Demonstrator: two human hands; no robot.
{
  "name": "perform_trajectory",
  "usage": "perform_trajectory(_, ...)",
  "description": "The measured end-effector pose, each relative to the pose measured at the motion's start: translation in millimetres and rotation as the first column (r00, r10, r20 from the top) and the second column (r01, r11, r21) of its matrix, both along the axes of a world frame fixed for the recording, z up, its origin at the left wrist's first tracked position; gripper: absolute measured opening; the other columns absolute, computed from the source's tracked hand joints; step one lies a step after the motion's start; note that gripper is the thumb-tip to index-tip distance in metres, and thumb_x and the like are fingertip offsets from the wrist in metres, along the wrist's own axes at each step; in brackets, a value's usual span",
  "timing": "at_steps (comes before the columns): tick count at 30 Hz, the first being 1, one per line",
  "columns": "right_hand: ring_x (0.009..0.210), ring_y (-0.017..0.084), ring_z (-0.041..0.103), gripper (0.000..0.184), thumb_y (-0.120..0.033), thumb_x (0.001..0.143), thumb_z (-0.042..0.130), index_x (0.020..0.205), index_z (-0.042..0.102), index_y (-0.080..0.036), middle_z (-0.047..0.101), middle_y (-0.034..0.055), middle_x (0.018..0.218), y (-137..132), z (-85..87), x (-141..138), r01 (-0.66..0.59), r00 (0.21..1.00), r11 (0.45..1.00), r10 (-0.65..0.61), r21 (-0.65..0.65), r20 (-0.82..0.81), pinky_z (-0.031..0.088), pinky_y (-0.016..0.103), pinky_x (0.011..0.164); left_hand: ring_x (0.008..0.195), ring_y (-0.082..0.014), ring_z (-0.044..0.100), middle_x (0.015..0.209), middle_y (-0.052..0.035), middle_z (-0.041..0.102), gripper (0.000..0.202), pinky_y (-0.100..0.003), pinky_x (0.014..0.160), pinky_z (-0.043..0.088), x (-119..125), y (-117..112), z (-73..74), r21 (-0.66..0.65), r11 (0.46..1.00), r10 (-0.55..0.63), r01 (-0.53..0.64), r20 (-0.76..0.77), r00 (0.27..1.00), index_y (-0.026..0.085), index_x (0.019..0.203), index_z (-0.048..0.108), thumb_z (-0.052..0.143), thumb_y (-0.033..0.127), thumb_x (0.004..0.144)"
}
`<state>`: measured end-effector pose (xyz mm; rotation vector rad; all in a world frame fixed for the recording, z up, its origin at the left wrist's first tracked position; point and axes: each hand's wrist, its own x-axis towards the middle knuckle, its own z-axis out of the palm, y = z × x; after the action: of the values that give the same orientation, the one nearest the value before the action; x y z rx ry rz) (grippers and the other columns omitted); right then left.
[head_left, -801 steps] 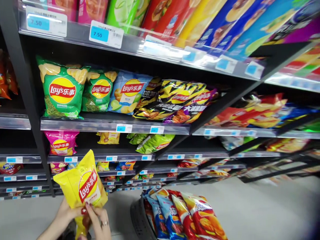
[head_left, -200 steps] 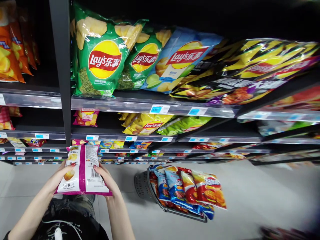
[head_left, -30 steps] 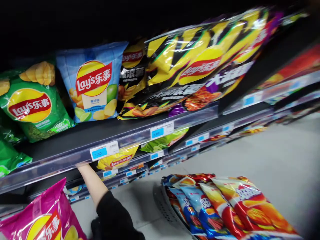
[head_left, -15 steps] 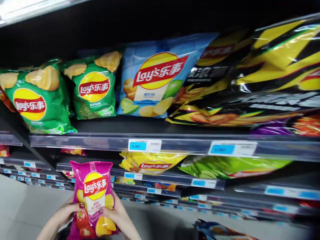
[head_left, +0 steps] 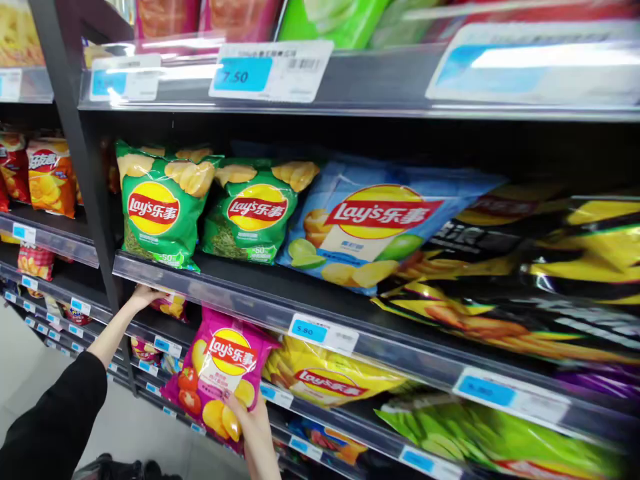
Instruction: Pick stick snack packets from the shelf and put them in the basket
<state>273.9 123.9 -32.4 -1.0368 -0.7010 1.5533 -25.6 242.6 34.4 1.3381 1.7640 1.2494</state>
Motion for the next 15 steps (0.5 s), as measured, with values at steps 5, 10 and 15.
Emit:
perform_trajectory(5,0.082,0.027,0.066,0.057,-0.035,0.052,0.081,0.101,0.053,-0.026,0.07,0.0046,0.093,-23,-7.0,-4,0.04,0.997,0.998,-0.043,-0.051,-0.057,0.055,0.041,0.065,0.089,-0.019,0.06,0.104,-0.0058,0.061,0.026,-0.039,0.077,0.05,2,1,-7.7,-0.107,0.987,-0.099,0.119,0.175,0.98,0.015,0.103,0.058,0.054,0.031,0.084)
perform_trajectory(10,0.078,0.024,0.066,0.057,-0.035,0.053,0.081,0.102,0.052,-0.027,0.07,0.0025,0.093,-32,-11.5,-1,0.057,0.995,0.994,-0.064,-0.089,-0.071,0.055,0.037,0.064,0.089,-0.0188,0.06,0.105,-0.0067,0.061,0.027,-0.039,0.076,0.051,6,-8,-5.1,-0.105,0.984,-0.107,0.146,0.308,0.945,0.015,0.105,0.056,0.054,0.031,0.084)
perform_trajectory(15,0.08,0.028,0.066,0.064,-0.035,0.046,0.083,0.102,0.052,-0.022,0.07,0.0047,0.09,-32,-12.2,-2,0.092,0.993,0.984,-0.102,-0.154,-0.059,0.054,0.041,0.07,0.09,-0.0192,0.059,0.108,-0.0072,0.059,0.029,-0.04,0.077,0.05,13,-17,5.5,-0.102,0.994,0.011,0.034,0.407,0.913,0.015,0.108,0.055,0.053,0.032,0.084)
